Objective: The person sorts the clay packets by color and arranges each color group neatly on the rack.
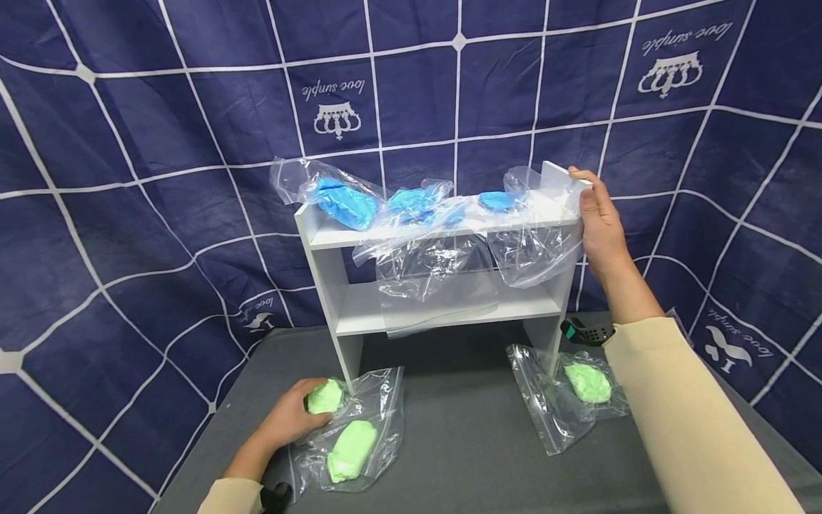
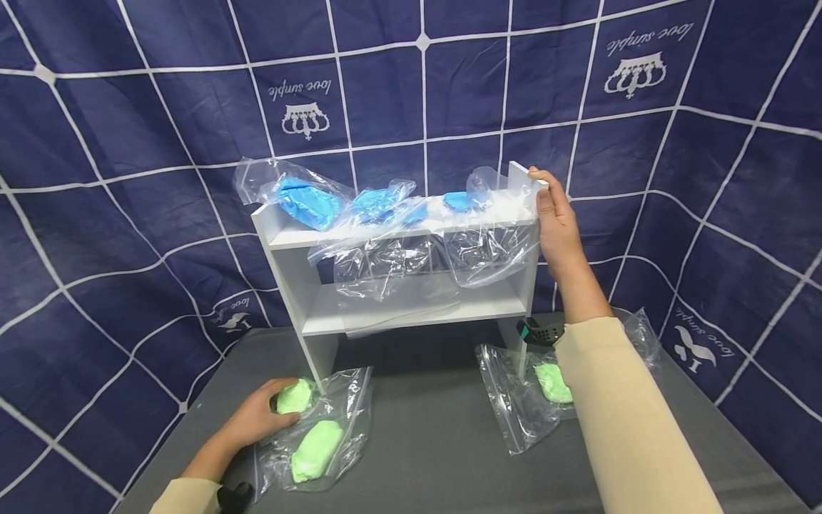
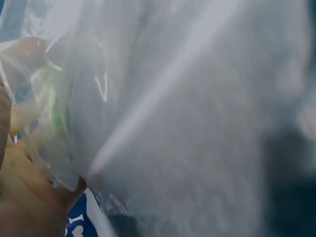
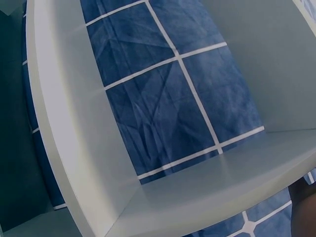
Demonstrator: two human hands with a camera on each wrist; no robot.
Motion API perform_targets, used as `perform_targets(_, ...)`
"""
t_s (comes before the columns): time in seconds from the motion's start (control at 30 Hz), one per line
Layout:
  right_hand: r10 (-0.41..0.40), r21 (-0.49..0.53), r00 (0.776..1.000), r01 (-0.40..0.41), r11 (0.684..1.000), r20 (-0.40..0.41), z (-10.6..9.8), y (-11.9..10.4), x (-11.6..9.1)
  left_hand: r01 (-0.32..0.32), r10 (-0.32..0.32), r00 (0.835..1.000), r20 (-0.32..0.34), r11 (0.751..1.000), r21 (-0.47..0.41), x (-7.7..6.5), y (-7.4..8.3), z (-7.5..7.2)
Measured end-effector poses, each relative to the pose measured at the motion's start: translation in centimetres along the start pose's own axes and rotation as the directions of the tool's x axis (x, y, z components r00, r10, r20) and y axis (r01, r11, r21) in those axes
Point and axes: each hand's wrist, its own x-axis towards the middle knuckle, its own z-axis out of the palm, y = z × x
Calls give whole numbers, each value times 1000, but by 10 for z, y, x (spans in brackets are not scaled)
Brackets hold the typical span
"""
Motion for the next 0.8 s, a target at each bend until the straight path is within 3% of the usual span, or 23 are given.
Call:
perform_targets(0.3,-2,35,1000,2,999,-3,4,-13,-5,-145,145,985,-91,989,0,-8,9,-8)
perform_targets(0.53,1,30,1000,-1,1000,-3,6,-21,-8,-173,169,978,-123,985,-24,-8,24,-18)
perform_targets(0.8,1,33,1000,-1,999,4,0,-3,0,-272,266,950,-165,962,-15,-15,46,-33)
